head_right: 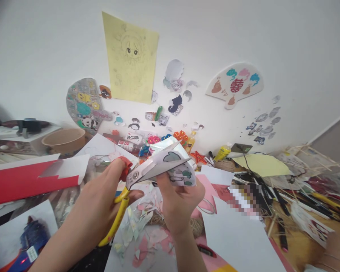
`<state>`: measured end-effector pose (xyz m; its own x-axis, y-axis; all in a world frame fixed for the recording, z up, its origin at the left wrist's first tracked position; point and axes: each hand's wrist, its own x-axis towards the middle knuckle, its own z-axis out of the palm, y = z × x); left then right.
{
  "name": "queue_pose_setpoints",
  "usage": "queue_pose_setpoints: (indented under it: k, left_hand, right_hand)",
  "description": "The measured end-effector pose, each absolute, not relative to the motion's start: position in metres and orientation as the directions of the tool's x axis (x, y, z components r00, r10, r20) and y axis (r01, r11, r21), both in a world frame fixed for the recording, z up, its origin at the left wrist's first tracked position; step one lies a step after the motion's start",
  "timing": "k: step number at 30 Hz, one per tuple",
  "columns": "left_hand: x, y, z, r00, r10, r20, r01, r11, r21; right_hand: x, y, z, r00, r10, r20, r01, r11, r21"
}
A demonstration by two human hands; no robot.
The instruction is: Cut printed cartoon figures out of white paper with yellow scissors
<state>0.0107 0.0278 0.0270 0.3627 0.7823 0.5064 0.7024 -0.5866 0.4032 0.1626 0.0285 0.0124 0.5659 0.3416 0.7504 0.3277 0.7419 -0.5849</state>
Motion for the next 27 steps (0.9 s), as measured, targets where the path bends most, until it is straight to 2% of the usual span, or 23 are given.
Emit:
queue_pose_setpoints:
  k: [10,18,27]
  left_hand:
    - [0.010,0.027,0.028,0.373,0.780,0.502,0.719,-0.585,0.375]
    - [0.006,0.027,0.030,0.379,0.742,0.553,0.751,-0.596,0.285]
    - [0.005,0.025,0.029,0.380,0.784,0.490,0.752,-0.570,0.330]
  right_hand:
    - [0.167,0.030,0.012,0.546,0.381,0.746,0.267,0.765,-0.586]
    - [0.182,0.037,0.015,0.417,0.336,0.844,0.338,0.805,-0.487]
    - [0.193,0.029,0.018,0.339,0.368,0.866,0.334,0.813,-0.476]
